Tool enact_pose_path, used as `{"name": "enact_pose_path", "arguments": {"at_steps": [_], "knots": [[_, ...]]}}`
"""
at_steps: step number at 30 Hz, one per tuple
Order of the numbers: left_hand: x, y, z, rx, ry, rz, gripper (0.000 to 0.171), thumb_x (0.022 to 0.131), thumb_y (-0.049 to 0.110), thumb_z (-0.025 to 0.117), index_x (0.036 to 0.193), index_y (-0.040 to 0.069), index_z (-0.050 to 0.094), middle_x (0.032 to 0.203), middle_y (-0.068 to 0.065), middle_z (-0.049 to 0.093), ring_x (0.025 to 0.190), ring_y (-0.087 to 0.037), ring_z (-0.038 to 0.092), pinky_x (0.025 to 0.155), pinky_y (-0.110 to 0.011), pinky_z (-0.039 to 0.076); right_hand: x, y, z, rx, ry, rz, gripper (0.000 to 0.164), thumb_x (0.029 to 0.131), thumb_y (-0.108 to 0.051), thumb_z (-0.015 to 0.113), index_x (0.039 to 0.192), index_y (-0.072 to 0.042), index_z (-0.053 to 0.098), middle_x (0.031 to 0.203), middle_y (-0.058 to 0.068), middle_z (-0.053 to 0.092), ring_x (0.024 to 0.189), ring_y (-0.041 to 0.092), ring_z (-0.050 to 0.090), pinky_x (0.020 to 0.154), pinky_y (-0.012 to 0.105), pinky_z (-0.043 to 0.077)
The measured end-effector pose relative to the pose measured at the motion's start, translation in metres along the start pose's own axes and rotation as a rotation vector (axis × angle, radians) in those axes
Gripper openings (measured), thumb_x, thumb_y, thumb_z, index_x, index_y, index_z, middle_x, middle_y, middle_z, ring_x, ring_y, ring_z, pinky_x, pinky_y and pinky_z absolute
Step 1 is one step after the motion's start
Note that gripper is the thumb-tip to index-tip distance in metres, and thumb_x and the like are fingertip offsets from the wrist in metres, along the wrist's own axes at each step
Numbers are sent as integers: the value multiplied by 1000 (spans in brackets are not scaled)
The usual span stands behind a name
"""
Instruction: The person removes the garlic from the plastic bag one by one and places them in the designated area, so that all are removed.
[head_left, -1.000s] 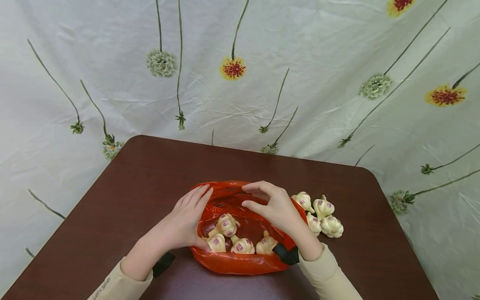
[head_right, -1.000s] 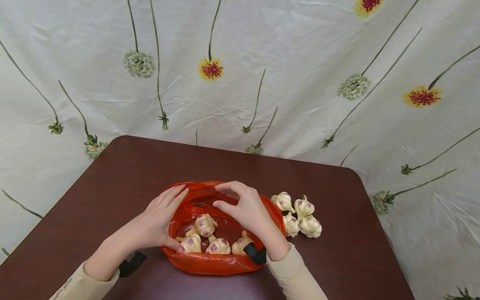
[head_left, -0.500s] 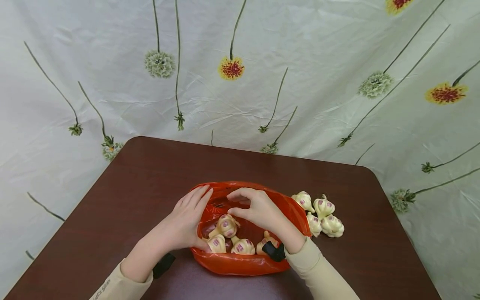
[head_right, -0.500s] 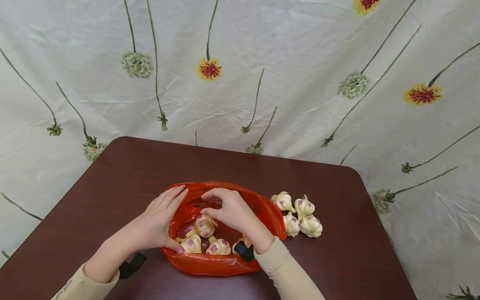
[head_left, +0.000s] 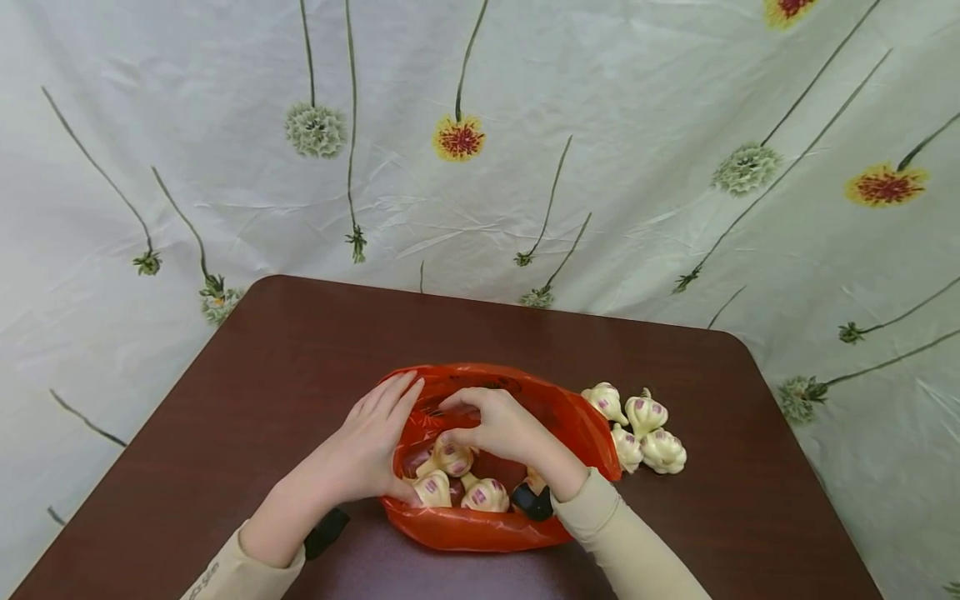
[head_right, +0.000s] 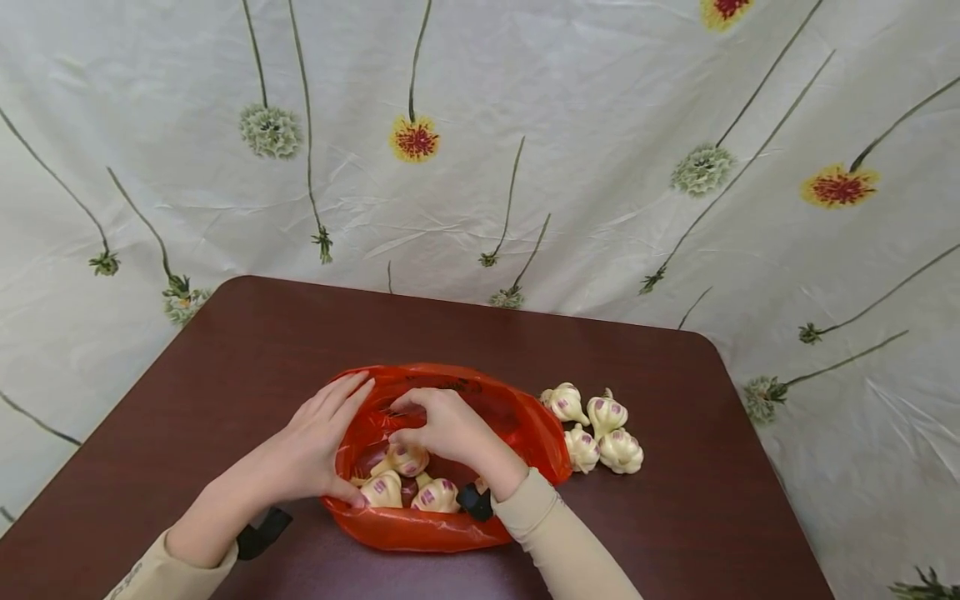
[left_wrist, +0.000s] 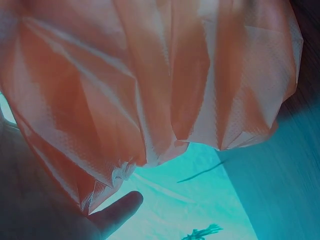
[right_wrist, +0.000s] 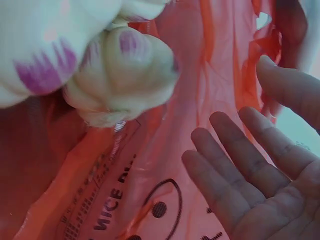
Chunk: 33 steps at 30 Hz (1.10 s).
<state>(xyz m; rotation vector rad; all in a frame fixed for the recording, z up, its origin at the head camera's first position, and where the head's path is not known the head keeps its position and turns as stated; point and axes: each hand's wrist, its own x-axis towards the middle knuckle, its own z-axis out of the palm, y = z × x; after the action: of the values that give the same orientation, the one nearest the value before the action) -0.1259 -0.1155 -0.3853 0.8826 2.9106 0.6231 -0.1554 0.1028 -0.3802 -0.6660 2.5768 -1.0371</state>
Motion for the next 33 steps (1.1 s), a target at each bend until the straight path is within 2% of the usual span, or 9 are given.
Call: {"name": "enact_pose_path", "arguments": {"at_steps": [6, 15, 24, 33], "knots": [[1, 0, 1, 0, 16, -1, 129, 51, 44, 96, 150, -5, 30, 156, -26, 28, 143, -47, 24, 110, -69, 28, 6, 2, 6, -53, -60, 34, 35, 91, -21, 71, 124, -7, 66, 126, 8, 68, 117, 25, 62, 100, 40, 51], [2, 0, 2, -2, 27, 8, 132, 50, 45, 96, 151, -5, 28, 156, -26, 28, 143, -47, 24, 110, -69, 28, 6, 3, 9, -139, -193, 137, 54, 83, -25, 78, 132, -10, 61, 127, 2, 65, 113, 17, 59, 105, 36, 47], [2, 1, 2, 2, 32, 17, 132, 50, 46, 96, 150, -6, 29, 156, -26, 29, 143, -47, 25, 110, -68, 28, 8, 1, 14, -203, -231, 163, 61, 83, -27, 79, 137, -11, 57, 136, 3, 61, 122, 19, 57, 109, 38, 44], [3, 1, 3, 23, 46, 25, 133, 49, 49, 95, 150, -6, 29, 156, -26, 29, 142, -47, 26, 109, -69, 29, 13, -1, 22, -261, -269, 187, 61, 82, -28, 81, 136, -12, 57, 129, 2, 64, 118, 16, 58, 105, 33, 46]]}}
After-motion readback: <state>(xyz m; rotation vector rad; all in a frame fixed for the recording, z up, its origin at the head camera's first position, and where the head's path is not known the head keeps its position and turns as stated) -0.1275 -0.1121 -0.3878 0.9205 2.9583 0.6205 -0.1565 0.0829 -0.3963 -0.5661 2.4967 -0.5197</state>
